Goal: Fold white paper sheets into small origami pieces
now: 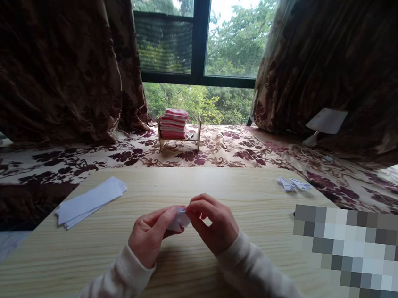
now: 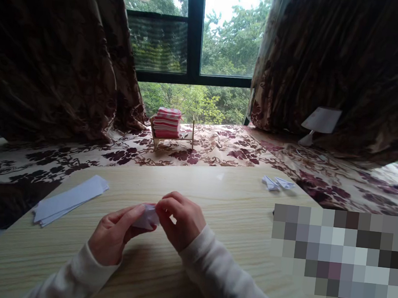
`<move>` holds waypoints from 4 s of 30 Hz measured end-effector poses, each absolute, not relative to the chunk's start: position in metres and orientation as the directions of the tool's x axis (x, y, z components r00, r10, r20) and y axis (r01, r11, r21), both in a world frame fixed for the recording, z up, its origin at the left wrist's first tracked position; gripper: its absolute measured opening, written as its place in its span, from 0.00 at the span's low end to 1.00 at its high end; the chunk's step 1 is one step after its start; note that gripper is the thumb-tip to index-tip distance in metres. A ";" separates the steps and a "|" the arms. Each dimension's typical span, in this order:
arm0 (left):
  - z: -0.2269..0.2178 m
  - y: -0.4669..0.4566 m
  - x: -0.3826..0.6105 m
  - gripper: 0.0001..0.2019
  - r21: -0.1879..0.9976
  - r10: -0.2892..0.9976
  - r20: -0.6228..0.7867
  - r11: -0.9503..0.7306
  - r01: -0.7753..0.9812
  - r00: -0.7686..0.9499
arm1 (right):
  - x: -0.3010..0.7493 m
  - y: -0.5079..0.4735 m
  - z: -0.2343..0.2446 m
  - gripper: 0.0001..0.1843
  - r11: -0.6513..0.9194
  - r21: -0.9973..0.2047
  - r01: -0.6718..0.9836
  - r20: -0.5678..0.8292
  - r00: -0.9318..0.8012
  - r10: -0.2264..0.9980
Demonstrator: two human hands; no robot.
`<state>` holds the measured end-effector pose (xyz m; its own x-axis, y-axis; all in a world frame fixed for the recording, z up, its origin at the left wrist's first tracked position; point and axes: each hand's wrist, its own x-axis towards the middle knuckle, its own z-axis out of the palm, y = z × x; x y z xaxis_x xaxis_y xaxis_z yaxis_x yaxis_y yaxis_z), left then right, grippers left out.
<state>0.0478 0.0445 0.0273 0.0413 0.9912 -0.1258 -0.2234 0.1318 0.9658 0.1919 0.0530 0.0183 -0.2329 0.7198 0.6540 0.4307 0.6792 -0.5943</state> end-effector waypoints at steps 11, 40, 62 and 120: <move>0.028 0.046 0.047 0.14 0.942 0.967 -0.246 0.256 -0.218 0.073 | 0.196 0.053 0.019 0.08 0.662 -0.619 0.422 0.634 -0.229 0.739; 0.024 0.044 0.059 0.12 0.867 0.990 -0.136 0.135 -0.479 0.033 | 0.176 0.054 0.014 0.10 0.106 -0.993 -0.043 0.108 -0.034 0.994; 0.022 0.041 0.060 0.13 0.874 0.995 -0.093 0.104 -0.475 0.047 | 0.169 0.053 0.015 0.08 0.079 -0.996 -0.047 0.074 0.102 0.992; 0.013 0.043 0.055 0.10 0.968 1.000 -0.003 0.003 -0.249 -0.002 | 0.168 0.051 0.017 0.10 0.080 -0.990 0.118 0.095 0.131 0.987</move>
